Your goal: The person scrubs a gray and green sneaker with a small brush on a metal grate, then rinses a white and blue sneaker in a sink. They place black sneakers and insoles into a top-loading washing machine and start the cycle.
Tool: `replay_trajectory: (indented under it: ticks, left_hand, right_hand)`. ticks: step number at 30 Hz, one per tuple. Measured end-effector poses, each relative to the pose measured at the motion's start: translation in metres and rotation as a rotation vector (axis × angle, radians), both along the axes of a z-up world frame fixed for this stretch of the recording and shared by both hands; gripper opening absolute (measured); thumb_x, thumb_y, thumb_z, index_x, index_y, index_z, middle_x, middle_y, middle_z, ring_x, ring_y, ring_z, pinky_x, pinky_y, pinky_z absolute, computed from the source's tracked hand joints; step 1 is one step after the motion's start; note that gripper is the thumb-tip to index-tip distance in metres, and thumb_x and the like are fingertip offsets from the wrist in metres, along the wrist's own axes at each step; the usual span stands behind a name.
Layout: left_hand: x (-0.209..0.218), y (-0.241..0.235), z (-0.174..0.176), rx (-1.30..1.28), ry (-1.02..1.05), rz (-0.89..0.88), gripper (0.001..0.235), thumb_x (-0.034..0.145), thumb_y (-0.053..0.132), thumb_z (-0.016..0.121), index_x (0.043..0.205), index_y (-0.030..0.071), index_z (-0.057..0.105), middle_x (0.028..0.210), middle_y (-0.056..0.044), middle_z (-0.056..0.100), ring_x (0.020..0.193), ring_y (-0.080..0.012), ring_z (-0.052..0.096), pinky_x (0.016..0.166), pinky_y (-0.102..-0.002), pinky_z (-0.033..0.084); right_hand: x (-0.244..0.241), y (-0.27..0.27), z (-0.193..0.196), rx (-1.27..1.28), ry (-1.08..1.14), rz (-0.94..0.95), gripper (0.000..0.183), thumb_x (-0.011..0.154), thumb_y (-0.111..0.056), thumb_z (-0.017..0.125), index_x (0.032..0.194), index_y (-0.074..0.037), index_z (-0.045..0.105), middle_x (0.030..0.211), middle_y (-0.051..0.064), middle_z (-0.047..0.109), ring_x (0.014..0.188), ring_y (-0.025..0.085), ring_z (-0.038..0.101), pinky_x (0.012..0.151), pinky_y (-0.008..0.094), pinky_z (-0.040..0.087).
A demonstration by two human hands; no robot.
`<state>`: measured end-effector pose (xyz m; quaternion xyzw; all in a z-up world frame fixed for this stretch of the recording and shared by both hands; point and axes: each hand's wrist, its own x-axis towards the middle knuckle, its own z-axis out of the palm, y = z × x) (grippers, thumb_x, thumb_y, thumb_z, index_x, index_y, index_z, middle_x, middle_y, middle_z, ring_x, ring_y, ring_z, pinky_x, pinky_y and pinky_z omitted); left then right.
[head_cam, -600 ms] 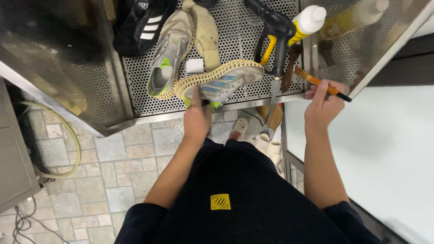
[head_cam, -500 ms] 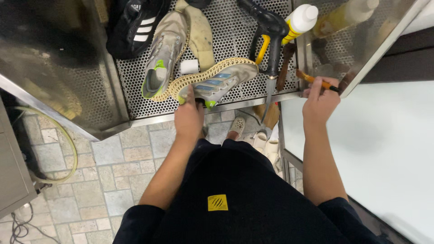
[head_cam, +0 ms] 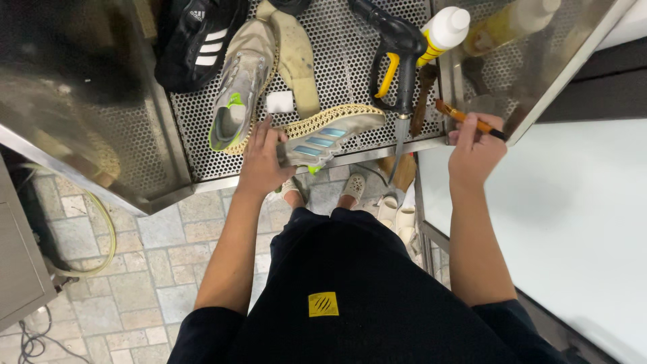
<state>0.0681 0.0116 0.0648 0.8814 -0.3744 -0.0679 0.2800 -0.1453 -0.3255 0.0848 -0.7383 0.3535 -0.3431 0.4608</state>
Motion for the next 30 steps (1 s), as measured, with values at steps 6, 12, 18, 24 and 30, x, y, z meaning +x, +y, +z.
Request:
replay_trajectory:
  ticks: [6,12,18,24,30]
  left_hand:
    - [-0.005,0.007,-0.011,-0.085,0.363,0.143,0.096,0.055,0.016,0.089,0.14,0.005,0.045,0.134,-0.023,0.048,0.129,-0.0454,0.045,0.111,-0.049,0.042]
    - [-0.016,-0.011,-0.018,-0.167,0.214,0.239,0.09,0.059,0.017,0.089,0.137,0.004,0.045,0.133,-0.019,0.047,0.126,-0.0408,0.042,0.111,-0.05,0.041]
    - [-0.024,-0.035,-0.025,-0.171,0.11,0.305,0.094,0.056,0.021,0.092,0.135,0.003,0.044,0.133,-0.019,0.045,0.126,-0.0419,0.039,0.112,-0.052,0.032]
    - [-0.019,-0.013,-0.04,-0.395,0.294,0.182,0.089,0.068,0.04,0.094,0.133,0.002,0.047,0.132,-0.019,0.045,0.124,-0.036,0.047,0.107,-0.047,0.041]
    - [0.008,-0.009,-0.078,-0.491,0.626,0.26,0.03,0.105,0.031,0.061,0.118,0.005,0.057,0.114,-0.011,0.065,0.105,-0.0192,0.062,0.094,-0.033,0.051]
  right_hand:
    - [0.022,0.065,0.037,0.309,-0.264,0.167,0.015,0.115,-0.011,0.05,0.112,0.003,0.051,0.087,0.014,0.068,0.068,0.016,0.066,0.064,0.031,0.058]
    - [0.06,0.113,0.025,0.526,-0.154,0.29,0.018,0.112,-0.014,0.054,0.111,0.003,0.054,0.08,0.015,0.069,0.063,0.016,0.066,0.062,0.028,0.055]
    - [0.087,0.124,-0.001,0.47,-0.045,0.414,0.02,0.109,-0.015,0.056,0.108,0.005,0.058,0.081,0.012,0.07,0.064,0.013,0.066,0.057,0.025,0.054]
    - [0.076,0.087,-0.003,0.244,-0.009,0.246,0.019,0.112,-0.015,0.057,0.112,0.004,0.06,0.086,0.012,0.072,0.069,0.013,0.068,0.063,0.025,0.055]
    - [0.079,0.097,-0.014,0.451,-0.045,0.435,0.019,0.109,-0.014,0.057,0.109,0.004,0.059,0.084,0.013,0.071,0.066,0.014,0.068,0.06,0.027,0.056]
